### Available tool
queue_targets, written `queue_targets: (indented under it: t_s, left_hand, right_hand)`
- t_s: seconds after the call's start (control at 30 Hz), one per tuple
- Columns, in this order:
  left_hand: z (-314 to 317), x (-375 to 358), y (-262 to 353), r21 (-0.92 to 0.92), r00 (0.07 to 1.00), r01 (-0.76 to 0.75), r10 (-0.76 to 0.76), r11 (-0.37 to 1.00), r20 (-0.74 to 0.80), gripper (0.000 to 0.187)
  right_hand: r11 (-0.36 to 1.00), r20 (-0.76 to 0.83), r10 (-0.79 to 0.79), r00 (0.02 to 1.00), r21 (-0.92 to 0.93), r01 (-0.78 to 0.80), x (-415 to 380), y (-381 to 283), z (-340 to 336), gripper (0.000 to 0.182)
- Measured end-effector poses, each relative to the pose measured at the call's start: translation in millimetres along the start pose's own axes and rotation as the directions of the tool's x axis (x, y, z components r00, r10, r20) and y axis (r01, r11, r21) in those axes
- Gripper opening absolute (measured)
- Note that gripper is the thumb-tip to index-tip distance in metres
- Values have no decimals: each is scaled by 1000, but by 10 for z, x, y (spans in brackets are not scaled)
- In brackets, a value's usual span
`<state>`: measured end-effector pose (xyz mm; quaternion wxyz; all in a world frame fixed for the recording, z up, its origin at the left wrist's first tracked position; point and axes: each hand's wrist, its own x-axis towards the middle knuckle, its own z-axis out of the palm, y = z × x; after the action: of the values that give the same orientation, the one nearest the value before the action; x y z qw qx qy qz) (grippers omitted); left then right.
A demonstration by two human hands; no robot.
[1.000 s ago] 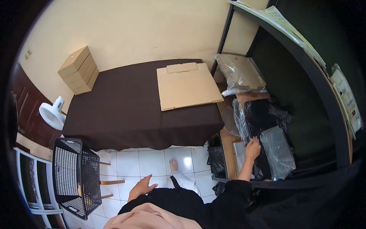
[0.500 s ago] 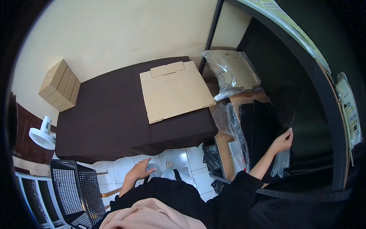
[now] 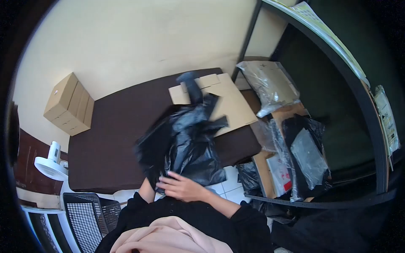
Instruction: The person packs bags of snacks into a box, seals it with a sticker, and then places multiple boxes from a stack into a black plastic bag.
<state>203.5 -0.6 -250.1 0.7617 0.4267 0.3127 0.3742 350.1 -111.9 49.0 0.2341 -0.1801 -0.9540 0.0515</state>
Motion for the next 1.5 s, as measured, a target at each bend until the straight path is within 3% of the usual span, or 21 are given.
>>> queue_targets:
  t_s: [0.07,0.1,0.17,0.2,0.33,0.4,0.53,0.6,0.67,0.73,0.8,0.87,0.93,1.0,1.17,1.2,1.27,1.3,1.37,1.43,1.5]
  left_hand:
    - [-318,-197,225,-19,999,-16,15,1000,-51,59]
    - [-979,-1171,126,-28,997,-25,23,999,-79,59]
    - [-1414,-1478,403,-54,990,-43,35,998,-139,58]
    - [-1512,-1507,525,-72,985,-49,36,996,-170,58]
    - [-1912,-1869,919,-131,958,-96,55,987,-283,57]
    - [-1978,-1283,1415,-159,942,-113,55,981,-331,56]
    - [-1955,-1029,1857,-221,908,-151,47,964,-415,55]
    - [-1905,-1223,1845,-248,889,-176,46,953,-455,54]
    - [-1952,-1135,2082,-277,869,-206,45,938,-493,54]
    - [-1721,-1401,1875,-308,846,-238,42,921,-531,53]
    - [-1644,-1283,2040,-332,822,-269,35,904,-569,53]
    - [-1541,-1295,2106,-352,797,-301,31,886,-603,52]
    - [-1356,-1296,2128,-368,773,-332,27,869,-634,52]
    - [-1401,-1270,2295,-384,750,-361,20,850,-661,51]
    - [-1779,-1428,2818,-415,696,-429,1,802,-718,50]
    - [-1821,-1551,2849,-421,685,-442,-5,792,-728,49]
    - [-1948,-1752,2976,-430,663,-469,-15,772,-748,49]
    - [-1905,-1859,2957,-434,652,-482,-20,761,-758,49]
    - [-1883,-2040,2981,-442,632,-505,-32,741,-775,48]
    - [-1795,-2087,3017,-452,611,-526,-50,721,-790,48]
    - [-2069,-2221,2602,-422,623,-446,-65,790,-780,34]
  right_hand:
    - [997,-8,52,999,55,-52,100,26,500,13]
    - [988,-6,112,994,108,-111,184,50,675,13]
    - [964,120,253,960,51,-261,291,97,787,12]
    - [946,196,321,927,-21,-323,331,138,847,11]
    - [795,63,602,796,-138,-591,490,264,968,11]
    - [723,60,687,724,-151,-674,630,235,1061,17]
    - [717,1,665,747,276,-640,1156,144,1153,41]
    - [740,-56,650,758,274,-615,1432,130,1259,54]
    - [550,-41,784,620,508,-663,1711,115,1298,65]
    - [579,-44,758,651,504,-641,1946,165,1290,74]
    - [422,76,815,574,600,-679,2215,147,1209,77]
    - [434,60,816,575,595,-676,2400,197,1267,76]
    - [706,-315,707,633,361,-609,2486,307,1400,56]
    - [664,-320,733,600,529,-529,2578,365,1324,29]
    - [546,-331,817,473,708,-448,2604,420,765,11]
    - [739,-501,655,565,582,-341,2510,536,681,11]
    - [692,-462,586,666,713,-113,2261,631,420,8]
    - [594,-426,627,652,803,-47,2106,653,388,14]
    - [623,-481,662,575,779,-66,1800,688,424,19]
    - [509,-430,799,421,856,-91,1314,756,670,18]
    - [343,-344,906,248,938,49,760,770,1023,12]
